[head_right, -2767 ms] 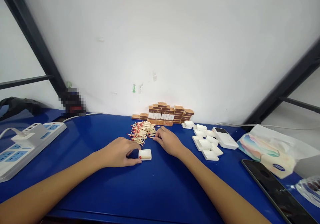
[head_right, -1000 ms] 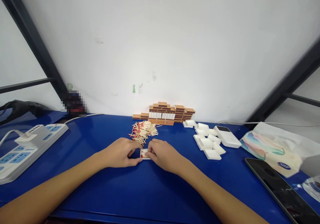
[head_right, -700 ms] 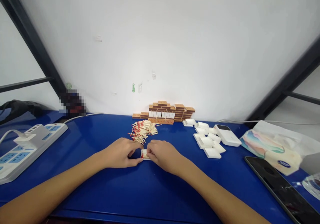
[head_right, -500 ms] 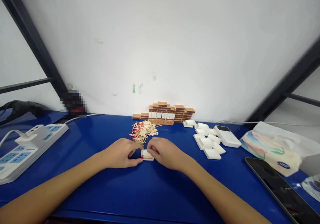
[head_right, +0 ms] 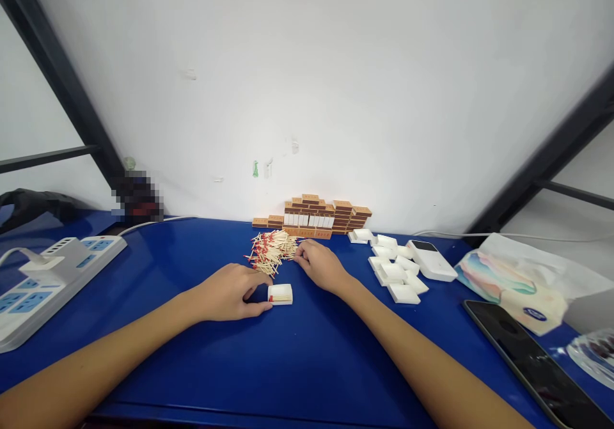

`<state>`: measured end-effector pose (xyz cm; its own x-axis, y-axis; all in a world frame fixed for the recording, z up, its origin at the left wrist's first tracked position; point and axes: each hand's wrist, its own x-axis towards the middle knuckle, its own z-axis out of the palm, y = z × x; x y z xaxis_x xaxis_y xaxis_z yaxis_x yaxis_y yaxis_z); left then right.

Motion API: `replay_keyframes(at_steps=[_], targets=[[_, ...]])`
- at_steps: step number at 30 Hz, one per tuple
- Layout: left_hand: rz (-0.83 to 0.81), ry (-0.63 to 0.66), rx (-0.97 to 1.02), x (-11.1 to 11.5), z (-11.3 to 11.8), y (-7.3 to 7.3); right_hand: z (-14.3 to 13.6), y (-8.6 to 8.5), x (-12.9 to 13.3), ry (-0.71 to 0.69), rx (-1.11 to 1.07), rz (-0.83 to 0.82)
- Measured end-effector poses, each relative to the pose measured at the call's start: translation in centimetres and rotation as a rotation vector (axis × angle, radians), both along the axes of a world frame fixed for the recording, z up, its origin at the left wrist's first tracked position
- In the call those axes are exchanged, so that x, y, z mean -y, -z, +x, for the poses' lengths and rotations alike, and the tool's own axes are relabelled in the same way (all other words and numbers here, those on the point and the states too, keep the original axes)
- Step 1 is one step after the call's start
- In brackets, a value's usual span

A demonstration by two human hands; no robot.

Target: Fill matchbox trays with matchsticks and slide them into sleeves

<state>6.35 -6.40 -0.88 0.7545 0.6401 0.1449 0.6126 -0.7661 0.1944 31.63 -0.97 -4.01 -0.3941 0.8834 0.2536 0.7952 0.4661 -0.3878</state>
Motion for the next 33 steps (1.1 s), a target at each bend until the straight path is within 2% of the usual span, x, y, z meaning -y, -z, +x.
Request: replay_keyframes(at_steps=[14,18,23,33], targets=[[-0.021,0.008,0.026,0.0,-0.1,-0.1,0.2,-0.7,0.6,0.029,0.298,0.024],[0.004,-0.015,0.024,-0.1,-0.2,0.0,0.3,-1.7,1.9,0.004,0.236,0.017],[-0.005,-0.035,0.026,-0.2,-0.3,-0.1,-0.1,-2.8,4.5,-0.095,0.128,-0.037],[-0.021,-0.036,0.035,-0.3,-0.3,-0.2,-0.8,-3.0,6.4,-0.158,0.324,0.008]])
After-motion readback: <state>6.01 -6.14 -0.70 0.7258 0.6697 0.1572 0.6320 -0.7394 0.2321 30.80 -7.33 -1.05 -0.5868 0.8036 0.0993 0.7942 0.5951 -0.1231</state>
